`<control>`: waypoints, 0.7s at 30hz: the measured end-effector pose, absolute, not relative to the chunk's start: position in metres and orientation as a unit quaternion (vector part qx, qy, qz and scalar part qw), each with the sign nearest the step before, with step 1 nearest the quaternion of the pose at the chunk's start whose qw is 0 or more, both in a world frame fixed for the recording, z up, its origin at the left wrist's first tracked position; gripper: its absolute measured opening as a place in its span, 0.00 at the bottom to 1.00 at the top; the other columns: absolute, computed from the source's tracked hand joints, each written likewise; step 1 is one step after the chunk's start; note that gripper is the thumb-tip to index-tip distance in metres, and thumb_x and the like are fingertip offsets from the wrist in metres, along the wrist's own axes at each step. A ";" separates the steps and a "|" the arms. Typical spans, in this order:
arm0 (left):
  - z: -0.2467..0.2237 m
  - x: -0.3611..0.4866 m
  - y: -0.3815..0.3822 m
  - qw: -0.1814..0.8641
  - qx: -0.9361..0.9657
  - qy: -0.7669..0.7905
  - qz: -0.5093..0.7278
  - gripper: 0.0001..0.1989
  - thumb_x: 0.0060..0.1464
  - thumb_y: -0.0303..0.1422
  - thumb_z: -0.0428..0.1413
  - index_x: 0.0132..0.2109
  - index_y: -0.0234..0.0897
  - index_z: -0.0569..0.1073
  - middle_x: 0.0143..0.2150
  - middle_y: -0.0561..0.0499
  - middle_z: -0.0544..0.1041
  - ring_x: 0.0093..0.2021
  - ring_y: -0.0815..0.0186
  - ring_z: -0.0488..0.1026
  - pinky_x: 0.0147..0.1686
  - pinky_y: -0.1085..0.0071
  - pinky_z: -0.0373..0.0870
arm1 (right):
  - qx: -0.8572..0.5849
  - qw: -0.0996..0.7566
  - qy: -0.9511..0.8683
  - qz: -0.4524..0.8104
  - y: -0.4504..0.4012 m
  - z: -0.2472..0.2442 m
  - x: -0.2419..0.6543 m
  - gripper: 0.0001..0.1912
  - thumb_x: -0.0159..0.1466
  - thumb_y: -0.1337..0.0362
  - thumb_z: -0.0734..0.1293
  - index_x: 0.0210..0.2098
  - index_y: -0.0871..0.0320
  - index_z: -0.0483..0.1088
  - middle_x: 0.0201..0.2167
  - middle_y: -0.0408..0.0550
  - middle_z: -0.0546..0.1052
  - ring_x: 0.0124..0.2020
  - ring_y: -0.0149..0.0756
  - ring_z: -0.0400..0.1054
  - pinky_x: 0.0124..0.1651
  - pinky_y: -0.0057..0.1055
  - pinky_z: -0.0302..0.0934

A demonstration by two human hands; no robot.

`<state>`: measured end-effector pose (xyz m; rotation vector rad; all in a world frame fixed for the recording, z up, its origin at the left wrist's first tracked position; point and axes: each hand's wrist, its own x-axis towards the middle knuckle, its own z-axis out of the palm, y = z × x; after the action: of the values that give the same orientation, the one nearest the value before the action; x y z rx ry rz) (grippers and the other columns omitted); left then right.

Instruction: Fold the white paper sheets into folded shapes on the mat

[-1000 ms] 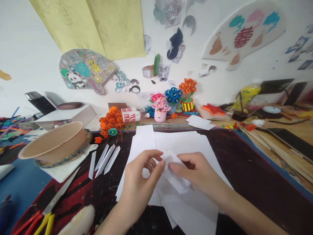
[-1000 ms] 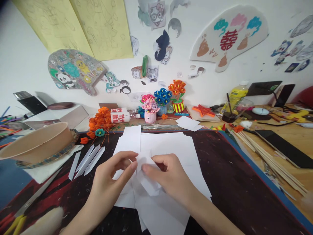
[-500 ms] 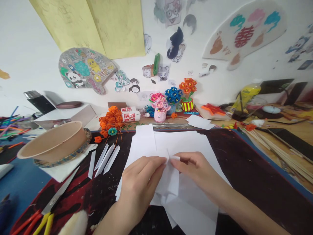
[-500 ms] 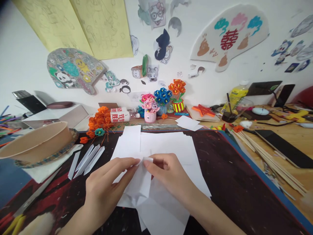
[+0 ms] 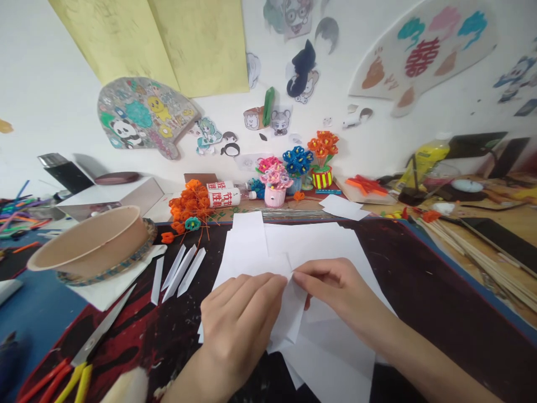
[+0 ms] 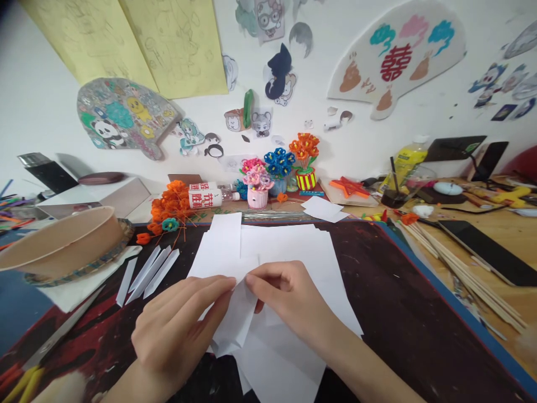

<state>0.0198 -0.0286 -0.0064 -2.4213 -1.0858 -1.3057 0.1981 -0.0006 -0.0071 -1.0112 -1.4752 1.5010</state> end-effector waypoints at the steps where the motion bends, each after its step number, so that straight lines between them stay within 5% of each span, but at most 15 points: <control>1: -0.006 0.020 -0.028 0.085 -0.813 -0.367 -0.444 0.11 0.52 0.18 0.58 0.41 0.33 0.74 0.33 0.51 0.79 0.30 0.69 0.74 0.31 0.72 0.67 | -0.399 0.393 -0.583 0.589 0.000 -0.007 0.198 0.10 0.62 0.63 0.65 0.30 0.57 0.78 0.22 0.42 0.75 0.24 0.29 0.68 0.30 0.25 0.62; 13: -0.007 0.023 -0.028 0.037 -0.810 -0.381 -0.444 0.09 0.53 0.20 0.57 0.40 0.36 0.73 0.32 0.53 0.79 0.29 0.69 0.73 0.29 0.72 0.66 | -0.421 0.386 -0.611 0.548 0.001 -0.007 0.200 0.10 0.59 0.65 0.64 0.23 0.58 0.73 0.21 0.41 0.72 0.24 0.30 0.64 0.27 0.24 0.59; 21: -0.010 0.018 -0.027 0.109 -0.848 -0.349 -0.383 0.12 0.56 0.20 0.53 0.45 0.35 0.74 0.37 0.48 0.80 0.31 0.65 0.75 0.30 0.69 0.68 | -0.434 0.400 -0.600 0.540 0.002 -0.010 0.201 0.10 0.59 0.65 0.63 0.22 0.58 0.72 0.20 0.42 0.69 0.25 0.31 0.62 0.28 0.26 0.57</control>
<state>0.0179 -0.0274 -0.0097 -2.4952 -1.0258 -1.1271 0.2007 0.0024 -0.0104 -1.0985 -1.5192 1.3654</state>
